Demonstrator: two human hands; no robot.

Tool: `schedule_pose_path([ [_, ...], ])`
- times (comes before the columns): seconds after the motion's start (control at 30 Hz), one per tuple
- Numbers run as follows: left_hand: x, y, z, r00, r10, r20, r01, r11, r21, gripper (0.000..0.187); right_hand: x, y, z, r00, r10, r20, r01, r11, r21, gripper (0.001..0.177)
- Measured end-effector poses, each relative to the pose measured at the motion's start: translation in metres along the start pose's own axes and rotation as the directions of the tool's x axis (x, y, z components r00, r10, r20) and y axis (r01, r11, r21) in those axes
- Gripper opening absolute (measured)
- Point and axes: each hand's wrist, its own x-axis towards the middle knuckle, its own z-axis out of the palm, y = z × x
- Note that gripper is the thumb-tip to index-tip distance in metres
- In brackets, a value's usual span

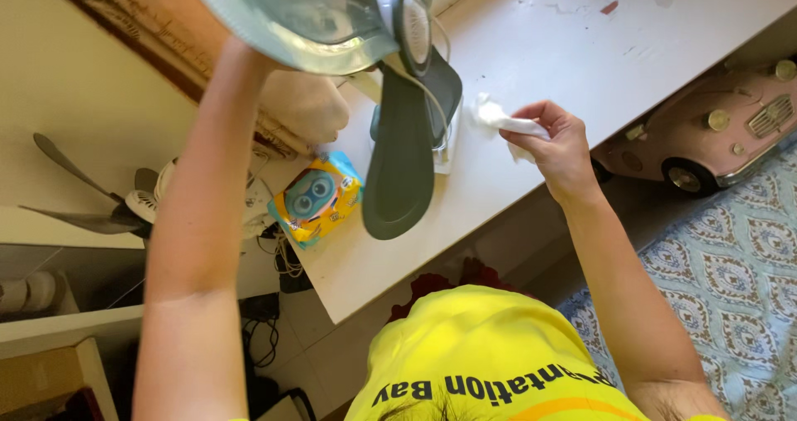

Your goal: The person wipes the blades and body of two small desk fans with a white wipe. They handle each fan one at a time, rotating the blades to reach all sides, then wipe the base and cord area before placing the fans back on the shelf.

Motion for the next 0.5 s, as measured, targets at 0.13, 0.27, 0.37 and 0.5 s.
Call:
schedule_pose_path([
  [0.13,-0.009,0.005,0.014,0.969,0.062,-0.239,-0.048,0.997,0.064,0.056,-0.008,-0.011,0.012,0.997,0.080,-0.010,-0.080,0.997,0.025,0.021],
  [0.27,-0.046,0.022,0.061,0.542,0.478,-0.691,-0.033,0.833,0.552,0.054,-0.019,-0.023,0.029,0.993,-0.117,-0.007,0.114,0.976,-0.188,0.021],
  [0.37,-0.071,0.044,0.112,0.489,0.088,-0.868,-0.103,0.994,0.043,0.039,-0.024,-0.032,0.046,0.982,-0.183,-0.041,0.175,0.973,-0.152,0.014],
  [0.5,-0.081,0.064,0.163,0.686,-0.350,-0.638,-0.478,0.445,-0.758,0.053,-0.029,-0.036,0.080,0.861,-0.504,-0.065,0.506,0.863,0.012,0.024],
])
